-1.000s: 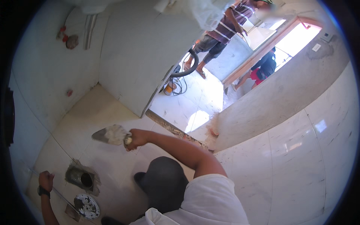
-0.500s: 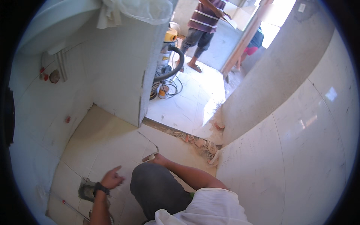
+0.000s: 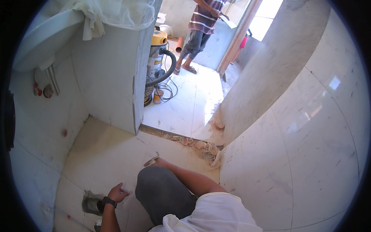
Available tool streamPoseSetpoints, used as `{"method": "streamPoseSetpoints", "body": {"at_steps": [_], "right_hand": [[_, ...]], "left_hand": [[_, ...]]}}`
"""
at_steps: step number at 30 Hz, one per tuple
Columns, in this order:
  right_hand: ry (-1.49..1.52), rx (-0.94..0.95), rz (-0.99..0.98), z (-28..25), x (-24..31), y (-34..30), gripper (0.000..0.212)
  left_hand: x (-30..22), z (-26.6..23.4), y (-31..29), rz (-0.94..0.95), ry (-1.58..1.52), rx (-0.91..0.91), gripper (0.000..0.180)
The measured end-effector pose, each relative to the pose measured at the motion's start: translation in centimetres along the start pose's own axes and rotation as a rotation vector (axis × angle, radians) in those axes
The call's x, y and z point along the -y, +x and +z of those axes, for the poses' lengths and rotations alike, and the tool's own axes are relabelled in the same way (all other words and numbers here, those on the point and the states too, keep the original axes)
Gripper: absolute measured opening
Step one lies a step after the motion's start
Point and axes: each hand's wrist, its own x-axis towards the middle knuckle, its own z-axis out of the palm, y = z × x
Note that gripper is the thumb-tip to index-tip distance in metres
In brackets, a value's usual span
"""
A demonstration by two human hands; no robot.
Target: The person kneels on a tiled floor and uses a trowel to scoop cement from a bucket, then applies it around a pipe opening in the floor. The person repeatedly scoops and spreads the cement to fill the gap around the pipe.
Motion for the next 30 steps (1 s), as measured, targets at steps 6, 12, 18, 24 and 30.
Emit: {"method": "streamPoseSetpoints", "body": {"at_steps": [6, 12, 18, 24, 30], "right_hand": [[0.059, 0.175, 0.021, 3.6, 0.5, 0.7, 0.044], [-0.022, 0.154, -0.001, 3.6, 1.0, -1.5, 0.045], [-0.068, 0.123, 0.011, 3.2, 0.9, -3.0, 0.046], [-0.083, 0.121, 0.032, 3.8, 0.5, -3.6, 0.047], [-0.083, 0.128, 0.045, 4.2, 0.2, -3.5, 0.047]], "left_hand": [[1.2, 0.9, 0.5, -0.009, -0.139, 0.074, 0.097], [3.2, 1.1, 2.2, -0.023, -0.145, 0.072, 0.095], [4.3, -0.1, 3.2, 0.001, -0.222, -0.015, 0.095], [4.6, -1.2, 2.3, -0.053, -0.3, -0.02, 0.091], [6.6, 0.4, 3.0, -0.023, -0.234, -0.029, 0.086]]}}
